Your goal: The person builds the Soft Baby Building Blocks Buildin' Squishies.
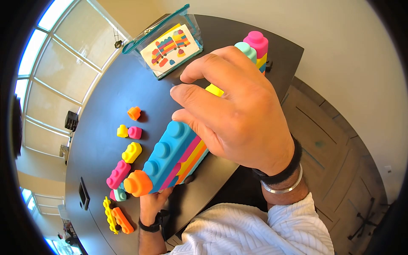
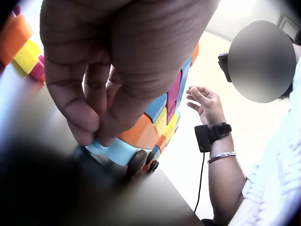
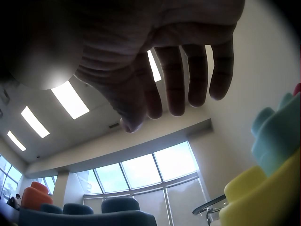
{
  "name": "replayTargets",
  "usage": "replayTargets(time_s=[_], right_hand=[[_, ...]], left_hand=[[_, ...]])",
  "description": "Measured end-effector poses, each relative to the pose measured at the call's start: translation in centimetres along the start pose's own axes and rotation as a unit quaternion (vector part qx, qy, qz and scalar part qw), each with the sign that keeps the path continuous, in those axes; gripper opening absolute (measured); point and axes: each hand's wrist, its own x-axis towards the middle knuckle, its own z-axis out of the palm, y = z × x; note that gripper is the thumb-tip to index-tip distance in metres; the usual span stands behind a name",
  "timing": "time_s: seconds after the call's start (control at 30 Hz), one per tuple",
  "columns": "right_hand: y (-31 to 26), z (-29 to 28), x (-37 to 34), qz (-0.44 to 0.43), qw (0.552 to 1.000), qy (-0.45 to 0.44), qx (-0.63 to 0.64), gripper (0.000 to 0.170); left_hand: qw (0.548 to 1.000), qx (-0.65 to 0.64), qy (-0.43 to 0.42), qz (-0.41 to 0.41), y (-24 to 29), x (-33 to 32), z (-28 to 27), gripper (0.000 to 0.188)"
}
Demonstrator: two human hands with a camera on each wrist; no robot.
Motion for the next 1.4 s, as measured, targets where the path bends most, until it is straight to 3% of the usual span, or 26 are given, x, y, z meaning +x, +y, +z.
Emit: replayTargets(time_s=[0.4,0.53,0.7,0.87,0.93,1.0,1.1,1.2,1.23,1.4], right_hand=[[-0.1,-0.2,0.0,-0.004,1.000,0.001,0.000,0.037],[-0.1,-0.1,-0.1,-0.002,1.000,0.002,0.004,0.037],[-0.2,-0.1,-0.1,0.002,1.000,-0.001,0.005,0.037],[-0.3,-0.5,0.3,-0.009,1.000,-0.021,0.000,0.038],[-0.7,-0.7,0.4,-0.014,0.999,-0.033,0.016,0.037],[-0.9,-0.7,0.5,-0.007,0.999,-0.045,0.005,0.036],[-1.4,-0.4,0.7,-0.018,0.998,-0.055,0.019,0.035],[-2.0,0.0,0.7,-0.023,0.997,-0.058,0.034,0.036],[-2.2,0.2,0.7,-0.019,0.997,-0.067,0.038,0.036],[-3.2,1.1,0.5,-0.025,0.992,-0.101,0.065,0.038]], left_hand=[[0.999,0.014,0.015,0.031,-1.4,0.3,0.5,0.036],[0.999,0.006,0.021,0.031,0.4,1.2,0.0,0.039],[0.995,0.020,0.047,0.082,0.9,2.8,-0.7,0.036],[0.992,0.042,0.101,0.055,1.5,4.8,-1.4,0.028],[0.995,0.049,0.077,-0.033,-0.2,5.4,-1.1,0.025],[0.991,0.088,0.092,-0.042,0.0,5.9,-1.1,0.028],[0.995,-0.005,0.075,-0.069,1.5,6.5,-1.3,0.038],[0.991,-0.090,0.094,-0.039,0.8,6.0,-0.9,0.042],[0.991,-0.097,0.073,-0.063,1.1,5.7,-1.2,0.042],[0.994,-0.055,0.074,-0.062,2.3,2.8,-4.6,0.044]])
